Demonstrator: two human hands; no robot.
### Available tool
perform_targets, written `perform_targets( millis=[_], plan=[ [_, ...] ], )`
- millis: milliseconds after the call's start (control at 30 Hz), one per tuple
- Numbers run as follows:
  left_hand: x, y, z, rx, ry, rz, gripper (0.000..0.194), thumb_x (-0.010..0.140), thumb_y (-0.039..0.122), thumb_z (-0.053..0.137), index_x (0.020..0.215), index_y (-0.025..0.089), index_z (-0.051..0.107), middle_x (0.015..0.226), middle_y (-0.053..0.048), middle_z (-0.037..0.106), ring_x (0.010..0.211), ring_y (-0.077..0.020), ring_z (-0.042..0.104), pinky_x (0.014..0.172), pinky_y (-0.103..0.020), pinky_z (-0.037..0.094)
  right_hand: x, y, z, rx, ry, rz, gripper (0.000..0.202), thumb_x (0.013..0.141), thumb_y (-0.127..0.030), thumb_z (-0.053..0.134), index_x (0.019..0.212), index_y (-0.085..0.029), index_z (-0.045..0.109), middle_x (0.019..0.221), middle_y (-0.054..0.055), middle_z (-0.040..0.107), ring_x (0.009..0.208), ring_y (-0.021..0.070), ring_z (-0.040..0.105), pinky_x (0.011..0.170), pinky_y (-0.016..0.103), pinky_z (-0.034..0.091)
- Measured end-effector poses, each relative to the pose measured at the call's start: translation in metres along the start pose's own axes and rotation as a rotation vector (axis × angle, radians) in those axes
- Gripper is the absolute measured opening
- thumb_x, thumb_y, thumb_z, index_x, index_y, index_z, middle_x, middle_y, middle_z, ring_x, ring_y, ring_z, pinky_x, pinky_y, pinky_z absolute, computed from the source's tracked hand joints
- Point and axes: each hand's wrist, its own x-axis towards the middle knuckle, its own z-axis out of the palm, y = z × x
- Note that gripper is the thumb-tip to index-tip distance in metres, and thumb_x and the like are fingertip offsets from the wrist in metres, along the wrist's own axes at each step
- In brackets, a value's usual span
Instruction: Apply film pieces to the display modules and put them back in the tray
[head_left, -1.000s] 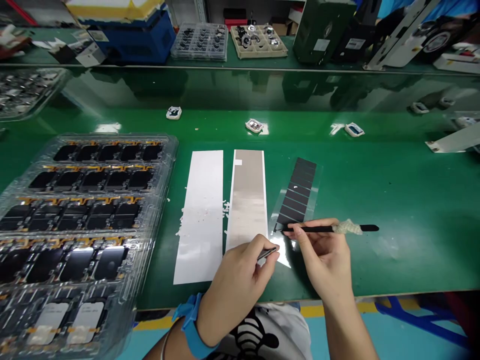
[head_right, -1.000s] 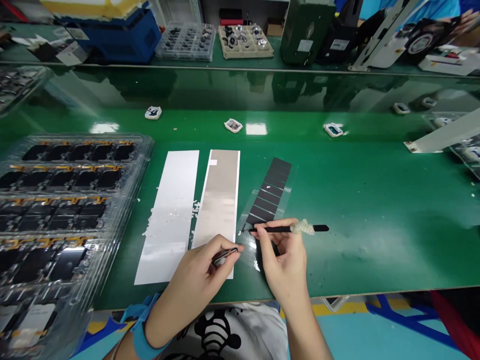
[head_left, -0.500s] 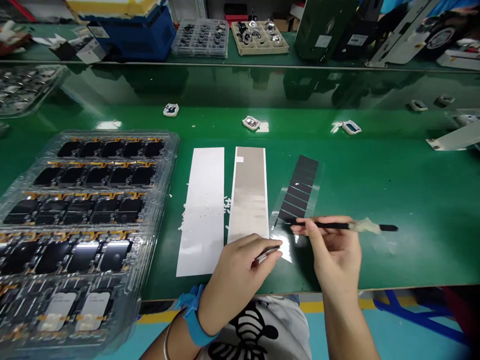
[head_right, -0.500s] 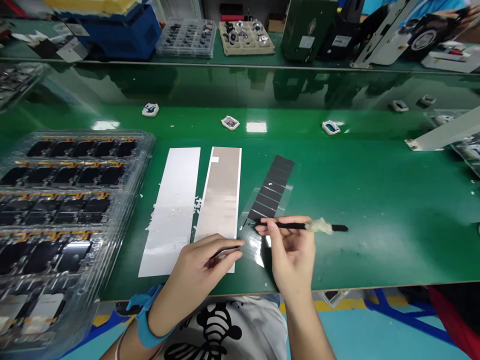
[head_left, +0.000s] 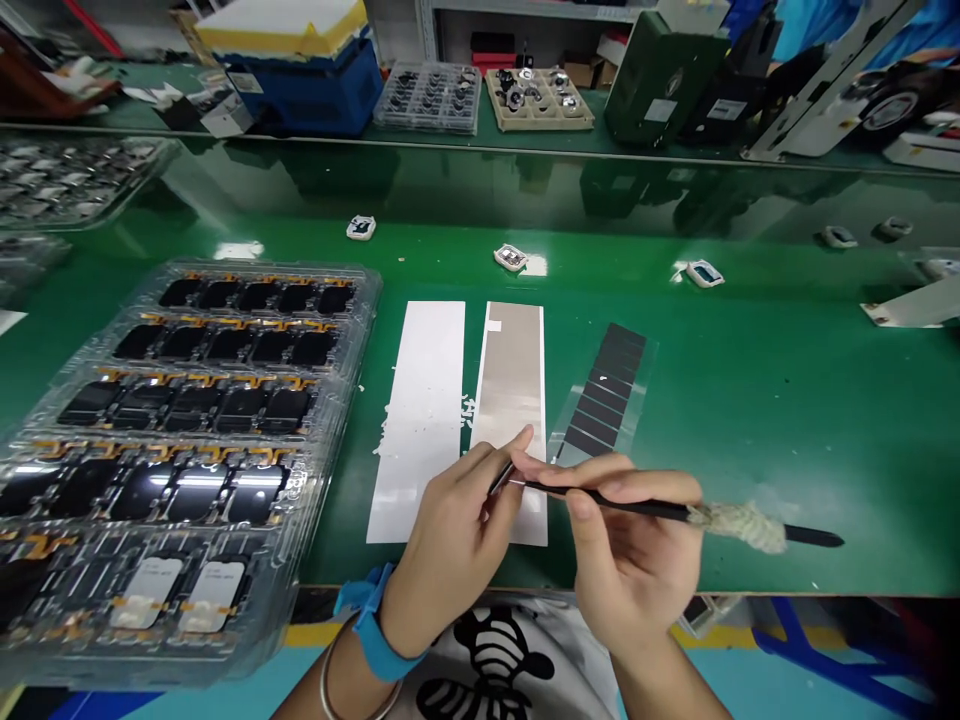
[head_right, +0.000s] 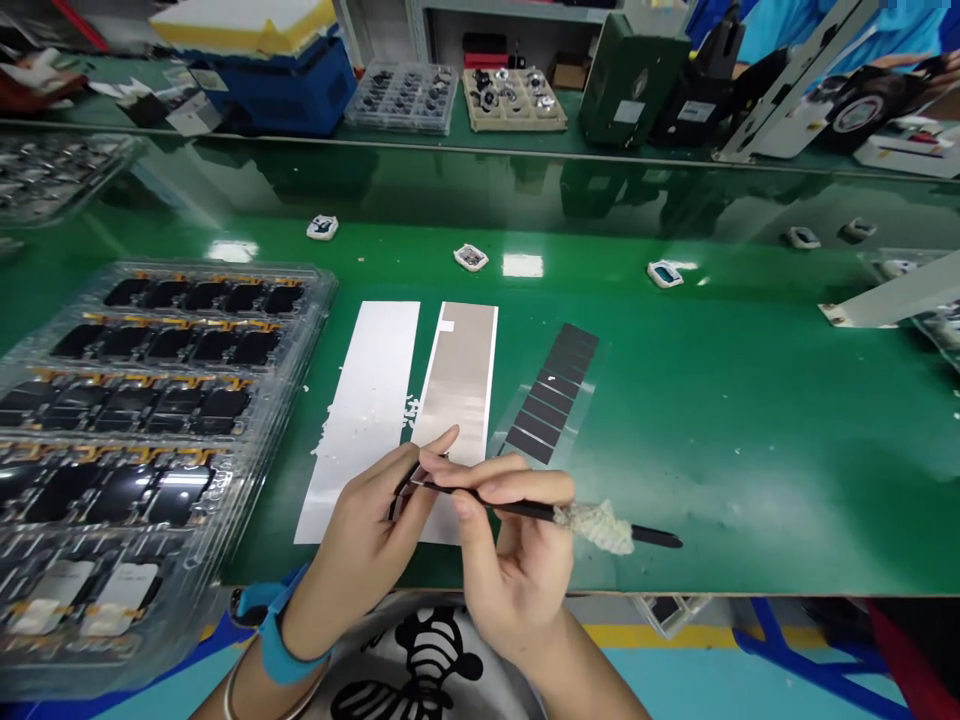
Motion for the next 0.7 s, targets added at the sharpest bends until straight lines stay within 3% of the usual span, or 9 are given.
perform_targets(
  millis=[167,267,500,700],
  plan=[
    [0.000,-0.002,-0.007,-0.021,-0.015,-0.017,0.055,0.099,0.019,0.049,0.153,0.025,0.040,0.085,0.000,0.055,0.065,-0.0137,0.048,0.058,-0.025,0.041,0.001,0.009,0.007,-0.019,0.014,0.000,0.024,0.093,-0.004,0.054,0.102,-0.026,0.049,0.094,0.001,0.071,0.098,0.0200,0.074,0.088,0.047,0.066],
    [0.000,-0.006,-0.006,-0.057,-0.014,-0.016,0.054,0.101,0.021,0.043,0.155,0.027,0.035,0.090,-0.003,0.055,0.071,-0.0154,0.050,0.062,-0.027,0.043,0.000,0.013,0.009,-0.037,0.023,-0.003,0.023,0.093,-0.005,0.055,0.101,-0.026,0.049,0.093,0.001,0.071,0.096,0.0204,0.075,0.087,0.047,0.067],
    [-0.002,-0.008,-0.005,-0.111,-0.006,0.008,0.052,0.105,0.024,0.032,0.156,0.028,0.032,0.101,-0.005,0.056,0.086,-0.0191,0.053,0.075,-0.032,0.044,-0.001,0.016,0.010,-0.081,0.042,-0.041,0.026,0.091,-0.002,0.056,0.102,-0.025,0.051,0.091,0.001,0.072,0.094,0.0195,0.075,0.087,0.048,0.067],
    [-0.002,-0.008,-0.006,-0.092,-0.016,0.003,0.052,0.105,0.026,0.032,0.157,0.026,0.030,0.098,-0.005,0.055,0.083,-0.0190,0.052,0.073,-0.032,0.042,-0.002,0.018,0.009,-0.052,0.028,-0.044,0.031,0.089,0.003,0.054,0.104,-0.024,0.052,0.092,0.002,0.071,0.097,0.0200,0.074,0.089,0.049,0.066]
  ],
)
